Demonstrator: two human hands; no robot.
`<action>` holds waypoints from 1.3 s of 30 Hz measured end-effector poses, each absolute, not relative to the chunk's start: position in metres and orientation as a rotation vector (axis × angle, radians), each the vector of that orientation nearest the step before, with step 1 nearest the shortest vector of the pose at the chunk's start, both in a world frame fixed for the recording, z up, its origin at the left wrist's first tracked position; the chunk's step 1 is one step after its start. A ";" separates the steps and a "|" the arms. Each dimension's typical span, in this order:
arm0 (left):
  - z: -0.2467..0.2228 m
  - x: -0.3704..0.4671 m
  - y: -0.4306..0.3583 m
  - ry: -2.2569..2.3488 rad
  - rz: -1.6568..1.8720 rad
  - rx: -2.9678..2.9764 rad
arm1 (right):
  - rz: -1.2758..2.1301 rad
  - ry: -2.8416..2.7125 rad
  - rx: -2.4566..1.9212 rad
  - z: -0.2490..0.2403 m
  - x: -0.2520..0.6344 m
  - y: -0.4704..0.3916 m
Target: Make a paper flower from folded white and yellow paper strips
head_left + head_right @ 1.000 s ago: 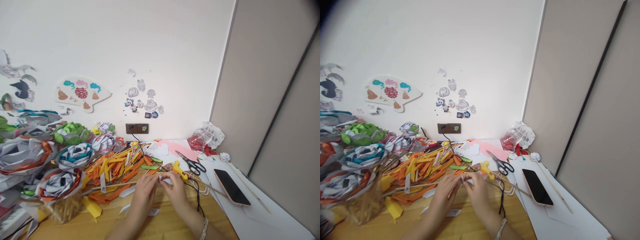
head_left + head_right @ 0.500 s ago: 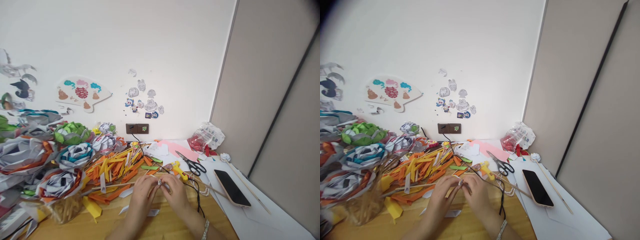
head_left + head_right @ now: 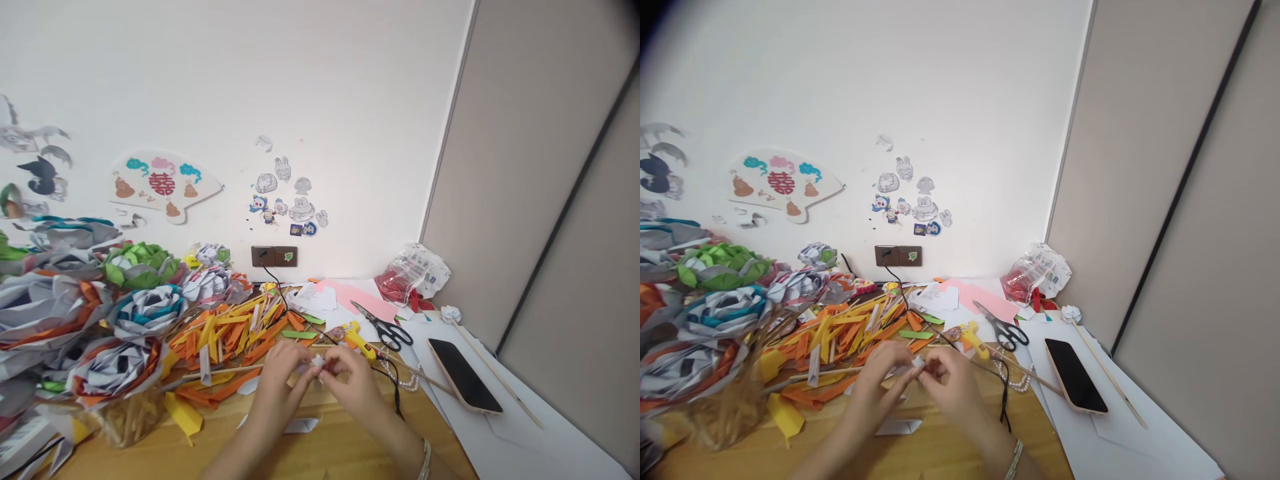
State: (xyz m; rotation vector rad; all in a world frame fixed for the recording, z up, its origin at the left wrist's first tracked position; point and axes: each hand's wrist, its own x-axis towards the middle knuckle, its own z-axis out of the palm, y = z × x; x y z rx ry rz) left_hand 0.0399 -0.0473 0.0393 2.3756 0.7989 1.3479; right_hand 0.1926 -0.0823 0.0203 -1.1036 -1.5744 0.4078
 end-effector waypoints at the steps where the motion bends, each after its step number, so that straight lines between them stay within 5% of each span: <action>1: 0.041 0.040 -0.046 0.808 1.269 2.295 | 0.568 -1.526 -1.094 0.022 0.193 -0.081; 7: 0.025 0.038 -0.025 0.627 0.761 1.768 | 1.228 -1.319 -1.109 0.024 0.200 -0.078; 11: 0.013 0.037 -0.019 0.639 0.621 1.671 | 1.367 -1.252 -1.205 0.019 0.204 -0.076; 39: -0.006 0.048 -0.019 0.891 0.755 1.905 | 0.830 -1.476 -1.403 -0.011 0.202 -0.063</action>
